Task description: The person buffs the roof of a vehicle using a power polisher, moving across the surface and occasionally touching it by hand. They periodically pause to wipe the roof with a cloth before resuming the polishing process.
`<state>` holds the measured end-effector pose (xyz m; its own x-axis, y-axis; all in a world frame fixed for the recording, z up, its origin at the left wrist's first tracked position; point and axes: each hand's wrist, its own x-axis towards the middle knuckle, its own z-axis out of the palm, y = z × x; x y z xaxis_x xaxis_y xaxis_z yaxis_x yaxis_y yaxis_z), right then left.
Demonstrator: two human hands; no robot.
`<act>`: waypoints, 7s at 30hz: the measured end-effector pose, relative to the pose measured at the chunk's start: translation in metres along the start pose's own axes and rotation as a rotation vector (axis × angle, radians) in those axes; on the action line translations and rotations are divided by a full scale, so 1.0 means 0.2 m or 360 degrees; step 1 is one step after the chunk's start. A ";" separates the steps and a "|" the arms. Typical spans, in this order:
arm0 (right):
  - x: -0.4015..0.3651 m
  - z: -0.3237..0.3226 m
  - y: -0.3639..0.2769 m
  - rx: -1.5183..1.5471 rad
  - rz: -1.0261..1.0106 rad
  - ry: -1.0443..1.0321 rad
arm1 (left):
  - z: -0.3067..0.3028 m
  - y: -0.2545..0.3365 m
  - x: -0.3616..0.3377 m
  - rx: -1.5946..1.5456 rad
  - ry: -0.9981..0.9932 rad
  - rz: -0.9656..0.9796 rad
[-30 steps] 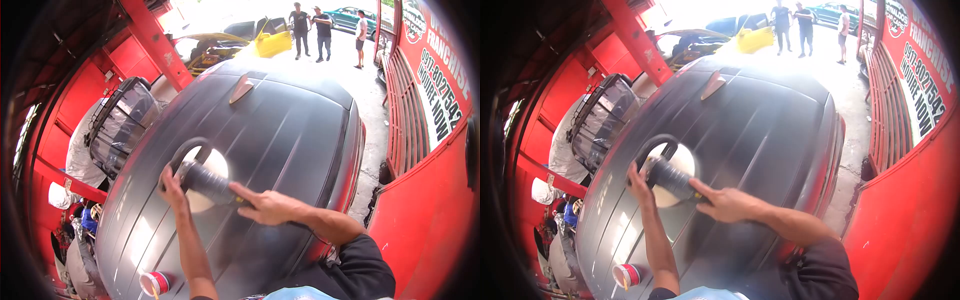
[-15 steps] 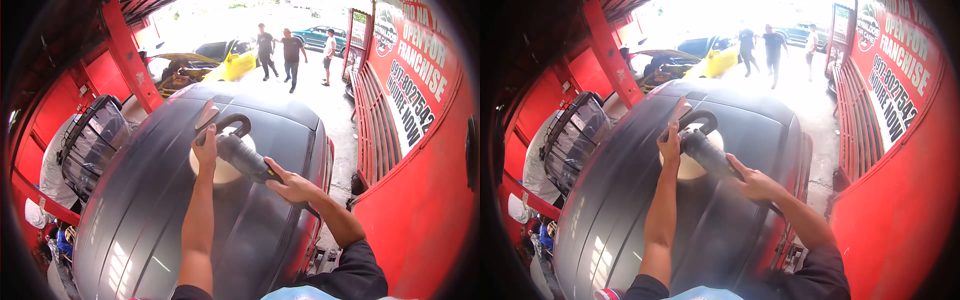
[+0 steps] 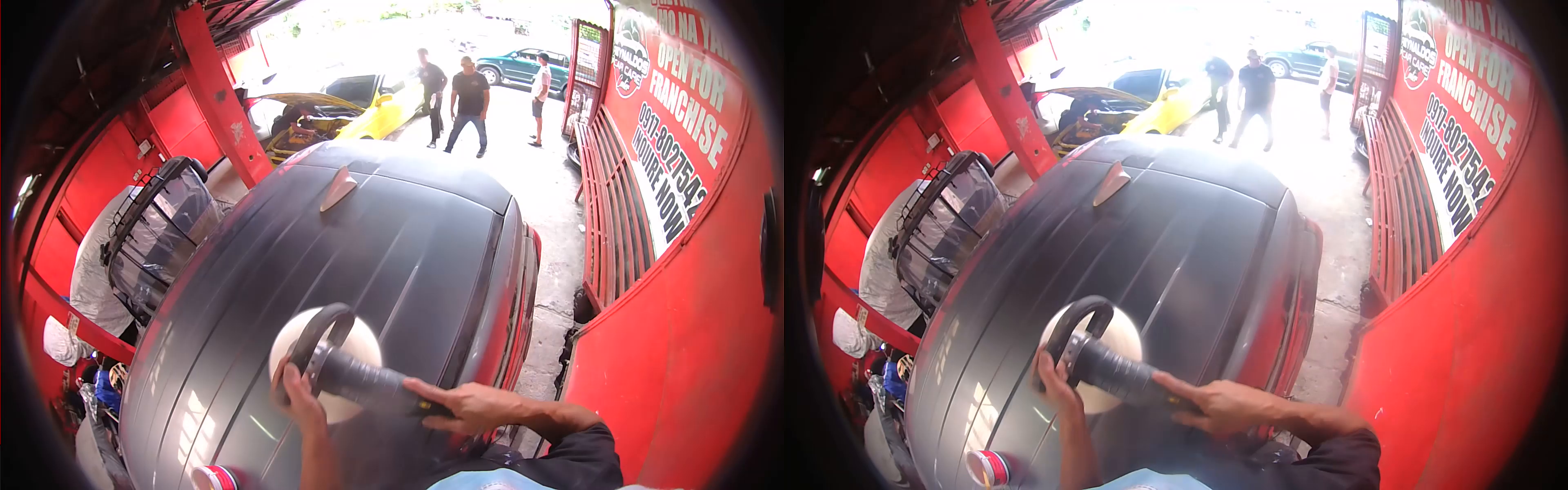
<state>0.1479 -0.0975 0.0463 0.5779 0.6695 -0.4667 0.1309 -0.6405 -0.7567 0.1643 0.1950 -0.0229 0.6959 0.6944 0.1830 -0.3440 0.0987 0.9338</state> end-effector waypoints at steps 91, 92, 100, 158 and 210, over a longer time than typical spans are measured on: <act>-0.23 0.12 0.78 0.0472 0.0000 0.0796 | 0.74 -0.18 -0.33 0.0010 -0.0923 -0.0060; -0.24 0.13 0.75 0.0473 -0.0001 0.0798 | 0.66 -0.12 -0.36 0.0015 -0.0870 -0.0100; -0.11 0.26 0.32 0.0102 -0.0016 0.0051 | -0.05 0.13 -0.47 0.0355 -0.0294 0.0249; 0.70 0.64 -0.17 0.1679 -0.0748 0.0470 | -1.29 0.21 -1.53 0.2502 0.0405 -0.0034; 1.05 0.63 0.25 0.2633 -0.1231 -0.1301 | -2.77 0.93 -1.53 0.2087 0.2115 -0.1113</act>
<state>0.1747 0.0582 -0.1479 0.2761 0.8704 0.4077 -0.8828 0.3974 -0.2506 -0.4616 0.3963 -0.0760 -0.5518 0.8335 0.0280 0.7487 0.4803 0.4569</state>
